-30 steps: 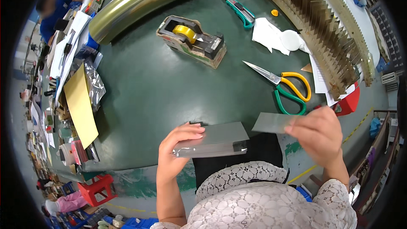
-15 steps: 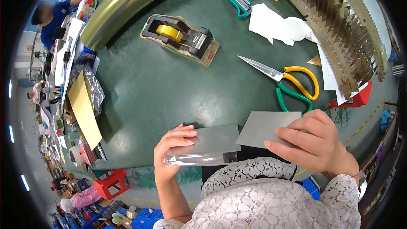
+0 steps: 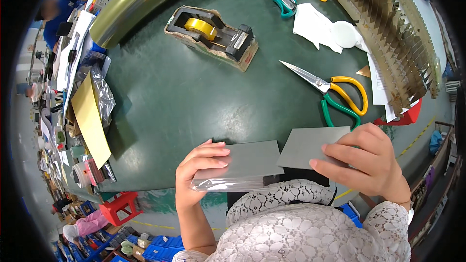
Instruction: The person wraps a stack of small rectangular items in clear plastic film, folds the edges, and places a white paper insert inside. They then retrieve a roll of gold foil from a shelf and place it on the table.
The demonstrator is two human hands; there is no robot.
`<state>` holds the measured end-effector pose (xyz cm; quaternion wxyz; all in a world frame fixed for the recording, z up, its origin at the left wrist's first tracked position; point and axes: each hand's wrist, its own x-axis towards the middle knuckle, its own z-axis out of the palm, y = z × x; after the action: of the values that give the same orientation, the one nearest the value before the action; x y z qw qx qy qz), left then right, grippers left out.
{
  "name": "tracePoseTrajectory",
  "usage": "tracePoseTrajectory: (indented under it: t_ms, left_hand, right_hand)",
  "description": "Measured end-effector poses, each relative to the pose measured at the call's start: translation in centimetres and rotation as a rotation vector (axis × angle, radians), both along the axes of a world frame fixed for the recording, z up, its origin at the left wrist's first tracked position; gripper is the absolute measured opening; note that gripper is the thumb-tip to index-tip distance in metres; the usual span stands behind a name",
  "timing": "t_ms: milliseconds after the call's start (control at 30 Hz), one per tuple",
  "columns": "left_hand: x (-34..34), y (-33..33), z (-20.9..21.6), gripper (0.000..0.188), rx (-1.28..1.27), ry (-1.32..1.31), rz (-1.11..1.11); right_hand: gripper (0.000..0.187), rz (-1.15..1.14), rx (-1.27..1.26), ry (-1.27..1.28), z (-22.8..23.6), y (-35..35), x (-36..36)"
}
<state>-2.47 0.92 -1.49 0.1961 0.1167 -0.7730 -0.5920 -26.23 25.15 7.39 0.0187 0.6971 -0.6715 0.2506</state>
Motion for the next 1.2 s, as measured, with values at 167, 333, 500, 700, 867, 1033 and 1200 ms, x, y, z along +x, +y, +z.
tracePoseTrajectory:
  t_ms: [167,333,500,700,867,1033,1200]
  left_hand:
    - [-0.1,0.0,0.2,0.022,0.008,-0.002,0.001]
    - [0.1,-0.1,-0.2,0.025,0.014,-0.001,-0.001]
    - [0.2,-0.2,-0.2,0.025,0.006,-0.002,-0.014]
    - [-0.1,-0.1,0.0,0.033,0.096,0.01,-0.004]
    - [-0.2,0.0,-0.2,0.038,0.126,0.021,0.001]
    - [-0.2,0.5,0.5,0.054,0.299,-0.04,0.019]
    - [-1.7,0.7,0.8,0.078,0.29,0.042,-0.005]
  right_hand:
    - [0.027,0.013,-0.059,-0.097,-0.7,-0.2,0.5]
    - [0.026,0.011,-0.089,-0.202,-2.5,-0.3,0.8]
    - [0.025,0.009,-0.151,-0.275,-4.4,-0.8,0.8]
    - [0.032,-0.028,-0.174,-0.629,-6.7,-2.4,2.5]
    - [0.066,-0.187,-0.238,-1.168,-7.7,-2.4,5.1]
    - [0.088,-0.093,-0.218,-1.313,-8.1,-4.3,7.0]
    - [0.09,0.046,-0.268,-1.44,-7.8,-8.0,8.3]
